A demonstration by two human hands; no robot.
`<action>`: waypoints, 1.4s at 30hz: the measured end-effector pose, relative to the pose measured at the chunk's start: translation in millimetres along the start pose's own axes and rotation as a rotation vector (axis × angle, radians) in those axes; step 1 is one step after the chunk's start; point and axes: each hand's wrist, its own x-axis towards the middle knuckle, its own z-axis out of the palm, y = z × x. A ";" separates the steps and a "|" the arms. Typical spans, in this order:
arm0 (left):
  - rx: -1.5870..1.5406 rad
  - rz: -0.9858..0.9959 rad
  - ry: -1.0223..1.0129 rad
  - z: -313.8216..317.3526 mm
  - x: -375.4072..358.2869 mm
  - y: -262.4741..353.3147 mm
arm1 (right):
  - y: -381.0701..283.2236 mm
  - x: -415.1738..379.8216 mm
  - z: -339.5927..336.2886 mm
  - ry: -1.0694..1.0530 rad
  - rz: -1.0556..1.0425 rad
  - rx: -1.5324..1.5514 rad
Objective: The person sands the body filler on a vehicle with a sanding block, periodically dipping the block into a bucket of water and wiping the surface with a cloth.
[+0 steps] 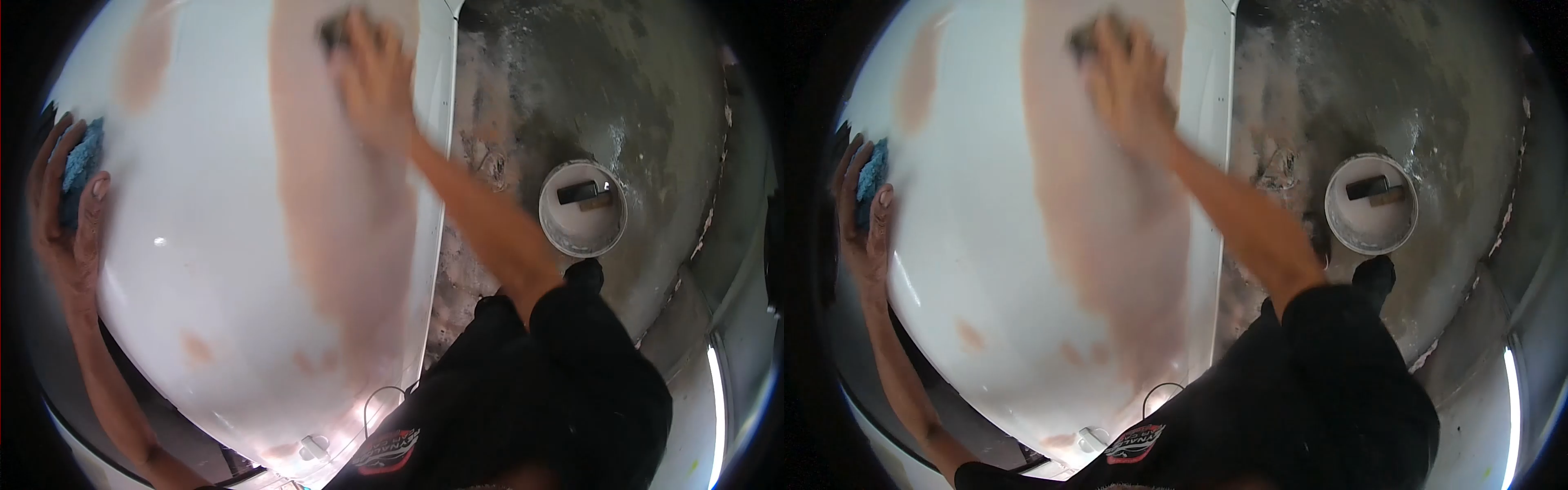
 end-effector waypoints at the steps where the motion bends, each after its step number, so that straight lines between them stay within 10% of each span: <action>1: 0.011 0.005 -0.006 1.5 -0.3 -4.3 | -37.5 -63.4 -17.5 -0.161 0.172 -0.011; 4: 0.067 0.012 -0.031 0.4 5.0 -4.3 | -71.3 -258.3 -37.9 -0.394 0.190 0.046; 7: 0.070 0.004 -0.033 -0.6 5.8 -2.9 | -49.1 -287.3 -42.4 -0.402 0.067 -0.029; 10: 0.041 0.027 -0.055 -1.6 5.7 -9.6 | 2.5 -122.7 -21.6 -0.198 0.365 -0.016; 14: 0.024 0.044 -0.045 1.1 4.6 -16.8 | 82.3 19.6 -9.3 0.016 0.256 -0.055; 23: 0.010 0.011 -0.019 0.8 -6.8 -4.9 | -27.5 -273.6 -36.5 -0.330 0.247 -0.008; 30: 0.033 0.091 -0.039 1.9 -7.3 -14.4 | 105.8 14.9 -10.2 0.004 0.383 -0.099; 37: -0.020 0.078 -0.064 3.7 -9.3 -21.3 | -52.0 -322.1 -47.9 -0.395 0.310 0.006; 42: -0.061 -0.201 -0.183 5.1 -36.2 -69.2 | 21.0 -158.2 -31.0 -0.211 0.420 0.015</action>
